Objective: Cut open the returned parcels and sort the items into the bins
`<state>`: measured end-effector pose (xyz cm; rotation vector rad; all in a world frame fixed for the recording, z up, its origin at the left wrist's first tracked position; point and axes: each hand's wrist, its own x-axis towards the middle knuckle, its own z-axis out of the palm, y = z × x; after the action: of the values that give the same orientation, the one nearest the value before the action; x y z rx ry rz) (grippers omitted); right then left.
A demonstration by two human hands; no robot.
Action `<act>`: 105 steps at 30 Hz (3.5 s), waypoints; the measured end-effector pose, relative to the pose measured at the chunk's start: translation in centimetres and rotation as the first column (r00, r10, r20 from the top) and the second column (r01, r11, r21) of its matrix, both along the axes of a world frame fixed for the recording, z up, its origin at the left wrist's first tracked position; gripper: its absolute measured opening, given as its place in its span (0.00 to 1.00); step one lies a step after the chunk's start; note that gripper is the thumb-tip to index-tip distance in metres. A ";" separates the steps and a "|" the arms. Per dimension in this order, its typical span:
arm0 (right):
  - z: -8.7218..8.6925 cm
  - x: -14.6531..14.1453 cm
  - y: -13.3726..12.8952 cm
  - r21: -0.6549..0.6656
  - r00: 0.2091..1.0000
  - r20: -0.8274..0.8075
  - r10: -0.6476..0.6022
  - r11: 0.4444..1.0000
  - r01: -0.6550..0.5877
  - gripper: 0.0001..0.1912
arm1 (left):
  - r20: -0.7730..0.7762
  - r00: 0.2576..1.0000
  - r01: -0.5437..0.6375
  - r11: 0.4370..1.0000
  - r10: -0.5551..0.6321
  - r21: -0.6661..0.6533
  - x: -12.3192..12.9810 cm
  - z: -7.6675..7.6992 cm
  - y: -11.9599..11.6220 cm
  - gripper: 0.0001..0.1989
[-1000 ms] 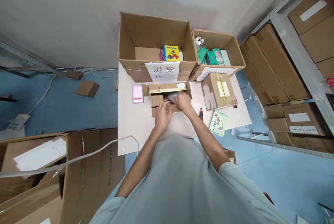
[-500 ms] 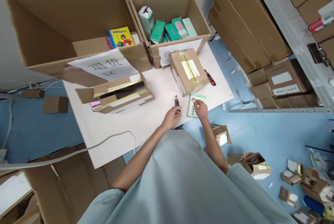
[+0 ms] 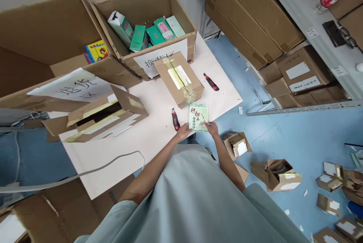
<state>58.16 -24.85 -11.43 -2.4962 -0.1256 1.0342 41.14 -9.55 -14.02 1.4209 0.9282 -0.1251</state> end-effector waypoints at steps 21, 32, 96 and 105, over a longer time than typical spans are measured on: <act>20.1 -5.4 2.4 0.765 0.980 -0.199 0.001 0.625 0.155 0.25 | 0.365 0.912 -0.013 0.904 0.186 -0.427 -9.1 15.5 8.4 0.36; 23.0 -13.7 16.2 0.852 0.970 -0.083 0.228 0.522 -0.050 0.29 | 0.472 0.742 -0.393 0.879 0.477 -0.270 -18.7 21.3 14.6 0.35; 25.5 -21.9 24.6 0.888 0.921 0.071 0.382 0.397 -0.234 0.34 | 0.416 0.818 -0.574 0.596 0.397 0.561 -17.0 27.8 12.9 0.28; 25.5 -15.6 24.0 0.890 0.900 -0.263 0.347 0.449 0.087 0.25 | 0.585 0.700 -0.651 0.703 0.409 0.287 -19.1 28.4 16.5 0.38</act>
<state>42.59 -0.83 14.03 -1.2595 -0.5893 1.1234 22.05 6.99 14.35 1.4446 0.9518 0.9532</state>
